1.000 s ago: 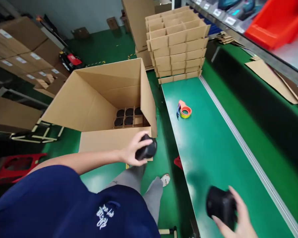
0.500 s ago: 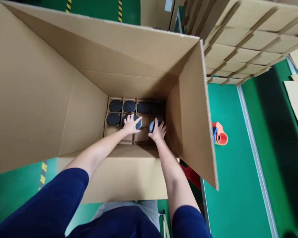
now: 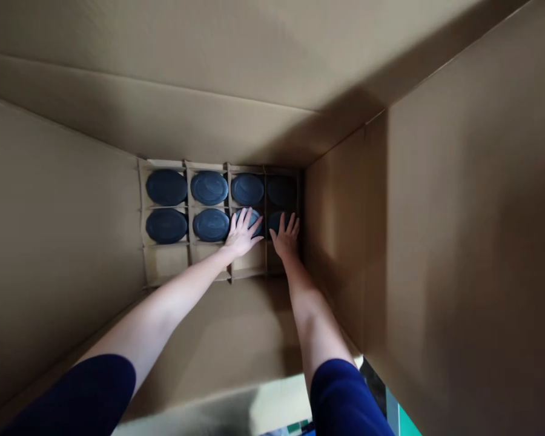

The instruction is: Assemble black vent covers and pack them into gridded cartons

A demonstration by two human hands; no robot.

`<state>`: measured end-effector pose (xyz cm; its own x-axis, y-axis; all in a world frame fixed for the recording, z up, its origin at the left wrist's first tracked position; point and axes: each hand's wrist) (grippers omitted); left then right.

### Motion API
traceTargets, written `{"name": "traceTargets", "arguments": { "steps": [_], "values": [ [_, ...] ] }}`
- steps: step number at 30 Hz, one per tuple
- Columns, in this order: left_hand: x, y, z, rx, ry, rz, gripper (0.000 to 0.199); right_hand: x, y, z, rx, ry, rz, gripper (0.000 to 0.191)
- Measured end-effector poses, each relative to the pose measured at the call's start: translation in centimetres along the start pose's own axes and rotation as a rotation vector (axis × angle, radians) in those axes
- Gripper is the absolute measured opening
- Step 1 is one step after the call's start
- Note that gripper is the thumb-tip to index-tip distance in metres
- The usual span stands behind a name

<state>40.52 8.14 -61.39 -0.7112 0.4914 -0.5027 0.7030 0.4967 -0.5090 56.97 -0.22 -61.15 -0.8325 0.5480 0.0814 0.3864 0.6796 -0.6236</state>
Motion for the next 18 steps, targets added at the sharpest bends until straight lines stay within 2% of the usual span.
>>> {"name": "traceTargets", "arguments": {
  "steps": [2, 6, 9, 12, 14, 18],
  "values": [
    [0.5, 0.3, 1.2, -0.013, -0.001, 0.004, 0.067, -0.2, 0.2, 1.3, 0.001, 0.006, -0.029, 0.071],
    [0.5, 1.2, 2.1, -0.054, 0.007, 0.016, 0.067, -0.3, 1.1, 2.3, -0.039, 0.015, -0.121, 0.067],
    [0.1, 1.9, 2.3, -0.077, 0.016, 0.016, 0.068, -0.3, 2.2, 2.5, -0.093, 0.023, -0.09, 0.068],
    [-0.3, 2.3, 2.7, -0.092, 0.01, -0.006, 0.065, -0.6, 3.1, 2.8, -0.156, 0.048, 0.002, 0.069],
    [-0.4, 2.4, 2.9, -0.119, -0.009, -0.045, 0.062, -1.0, 3.4, 2.9, -0.181, 0.059, 0.021, 0.07],
    [-0.8, 2.4, 3.1, -0.197, -0.049, -0.223, 0.065, -1.4, 3.7, 3.0, -0.202, 0.062, -0.045, 0.07]
  ]
}}
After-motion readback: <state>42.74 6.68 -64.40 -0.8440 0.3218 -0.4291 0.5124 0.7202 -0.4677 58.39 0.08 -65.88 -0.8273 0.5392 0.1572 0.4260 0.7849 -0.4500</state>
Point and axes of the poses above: each hand's wrist, its own y-axis towards the middle knuckle, its own z-axis out of the palm, x = y × z, and after that the axes turned 6 degrees about x, right-handed
